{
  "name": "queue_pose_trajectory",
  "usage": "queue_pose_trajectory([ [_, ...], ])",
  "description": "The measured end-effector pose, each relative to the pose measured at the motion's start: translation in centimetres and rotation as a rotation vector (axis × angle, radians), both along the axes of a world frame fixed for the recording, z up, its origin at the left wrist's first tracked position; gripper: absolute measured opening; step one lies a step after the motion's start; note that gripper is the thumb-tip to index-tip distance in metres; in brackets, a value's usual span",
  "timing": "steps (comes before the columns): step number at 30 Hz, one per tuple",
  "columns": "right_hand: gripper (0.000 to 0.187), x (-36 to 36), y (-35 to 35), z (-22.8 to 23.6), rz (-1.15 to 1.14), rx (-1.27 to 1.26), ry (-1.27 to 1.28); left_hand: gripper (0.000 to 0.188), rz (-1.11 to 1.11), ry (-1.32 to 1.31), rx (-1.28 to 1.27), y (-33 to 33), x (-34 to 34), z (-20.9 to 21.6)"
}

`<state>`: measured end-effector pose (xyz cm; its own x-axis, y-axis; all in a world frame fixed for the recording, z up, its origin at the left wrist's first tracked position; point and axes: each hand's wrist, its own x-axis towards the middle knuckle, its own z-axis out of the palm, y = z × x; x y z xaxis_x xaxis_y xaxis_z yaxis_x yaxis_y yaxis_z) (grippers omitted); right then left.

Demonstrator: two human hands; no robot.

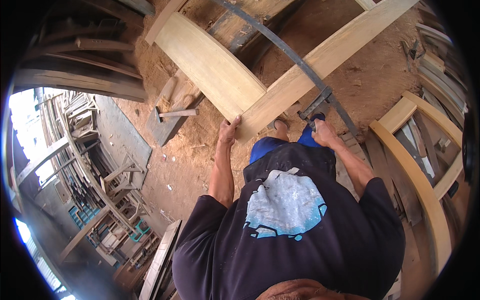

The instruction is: The person assembles a wooden frame by positioning planks, measuring with a tape measure, and securing joints with a hammer. They repeatedly adjust the frame and strike nails to join the pieces.

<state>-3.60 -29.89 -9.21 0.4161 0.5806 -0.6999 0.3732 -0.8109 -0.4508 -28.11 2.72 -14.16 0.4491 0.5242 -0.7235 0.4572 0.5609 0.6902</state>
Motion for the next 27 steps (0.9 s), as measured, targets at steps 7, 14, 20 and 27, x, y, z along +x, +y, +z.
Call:
queue_pose_trajectory([
  [7,0.030,1.9,-0.8,-1.8,-0.109,0.093,0.426,0.054,0.037,0.016,-0.025,-0.2,0.6,0.5],
  [14,0.052,-1.0,1.5,2.5,0.048,-0.075,-0.132,0.058,-0.070,0.011,0.054,1.1,-0.2,-0.8],
  [20,0.044,-0.1,6.8,8.0,-0.034,0.084,-0.077,0.060,-0.277,-0.005,0.312,1.8,1.0,0.7],
  [27,0.040,3.6,8.4,10.7,-0.046,0.175,-0.386,0.055,-0.446,0.114,0.361,1.8,1.5,2.0],
])
